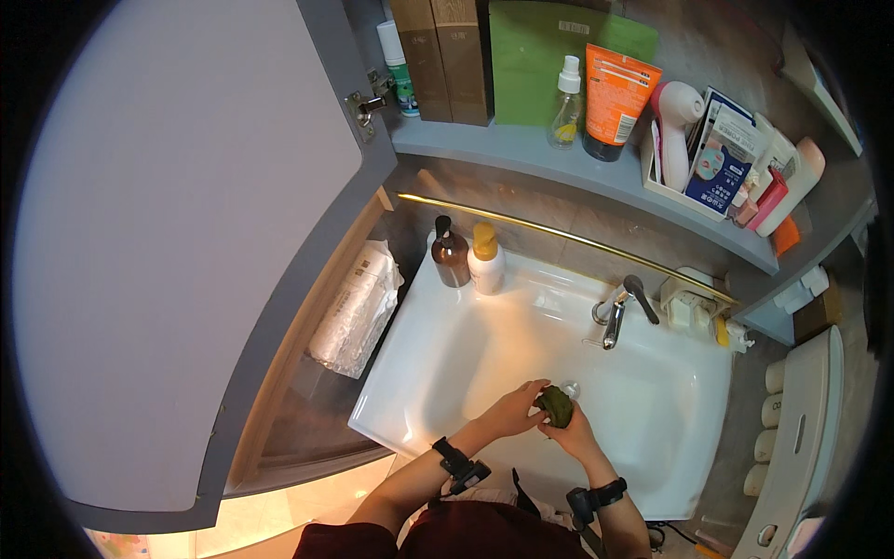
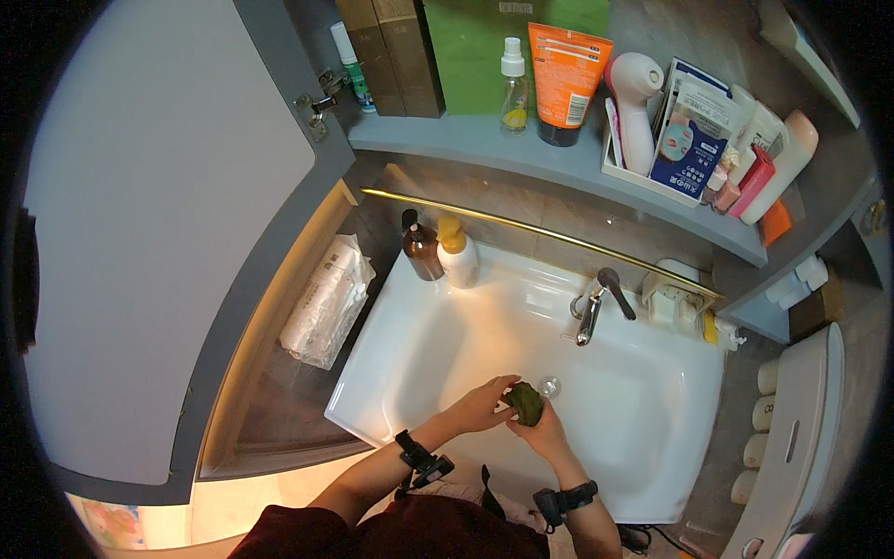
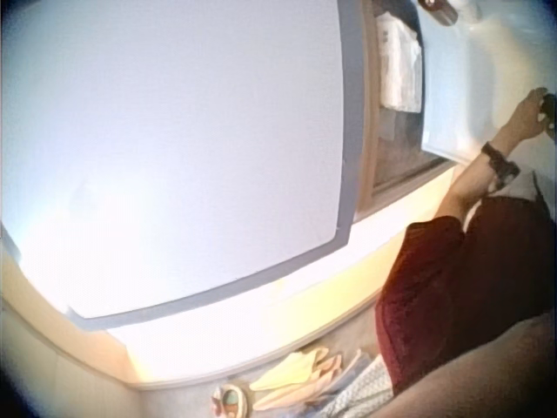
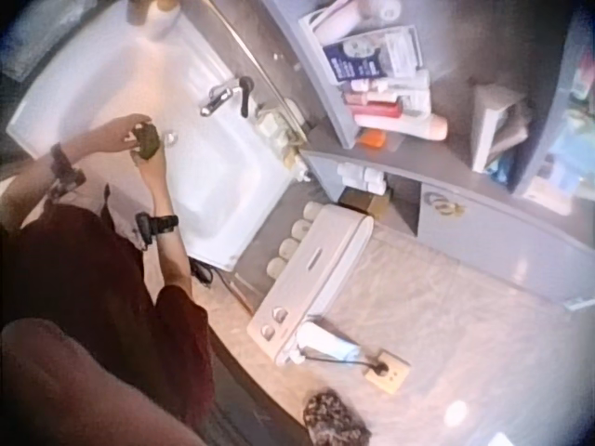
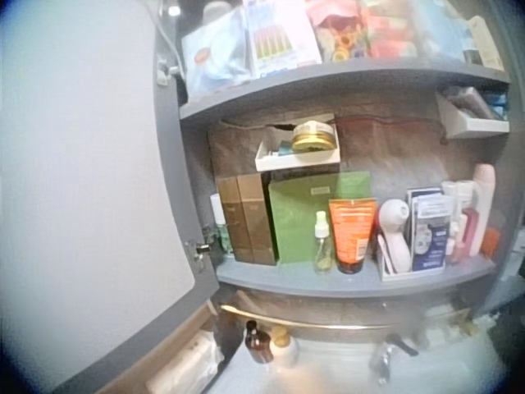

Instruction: The person cleans a bathroom sink and mirror with a cloth, wringing it out under the faucet and wiping down the faucet, sink basin, and mirror surface.

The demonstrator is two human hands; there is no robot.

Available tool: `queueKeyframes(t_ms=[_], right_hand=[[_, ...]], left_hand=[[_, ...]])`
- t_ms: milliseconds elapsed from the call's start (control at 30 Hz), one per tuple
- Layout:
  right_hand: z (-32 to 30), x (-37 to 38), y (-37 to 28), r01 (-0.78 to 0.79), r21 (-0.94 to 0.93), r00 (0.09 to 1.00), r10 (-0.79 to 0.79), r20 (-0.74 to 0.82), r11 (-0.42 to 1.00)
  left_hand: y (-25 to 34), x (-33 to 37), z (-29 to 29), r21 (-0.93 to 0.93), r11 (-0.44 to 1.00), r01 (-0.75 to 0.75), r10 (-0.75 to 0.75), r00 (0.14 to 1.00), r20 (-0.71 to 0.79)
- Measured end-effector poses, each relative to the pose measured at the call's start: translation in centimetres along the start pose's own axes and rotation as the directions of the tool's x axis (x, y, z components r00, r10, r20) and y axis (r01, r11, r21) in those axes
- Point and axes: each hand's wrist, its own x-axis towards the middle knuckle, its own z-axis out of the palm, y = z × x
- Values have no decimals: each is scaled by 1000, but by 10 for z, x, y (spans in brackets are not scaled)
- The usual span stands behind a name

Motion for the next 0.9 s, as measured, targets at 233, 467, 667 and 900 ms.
queueKeyframes(t_ms=[233,467,667,900], right_hand=[[2,-1,-4,-22,96,998,17,55,995],[-1,-5,-18,95,-175,995,-91,30,980],[-2,-8,-22,78,-183,993,-60,100,980],[-4,-10,-22,-14,-98,998,19,57,995]], left_hand=[[-8,1,-1,108,977,-186,194,979,-63],[-8,-1,-7,59,991,-121,123,991,-44],[-15,-3,-13,148,968,-202,205,979,-4],[-18,-6,-12,46,998,-36,39,997,-66]])
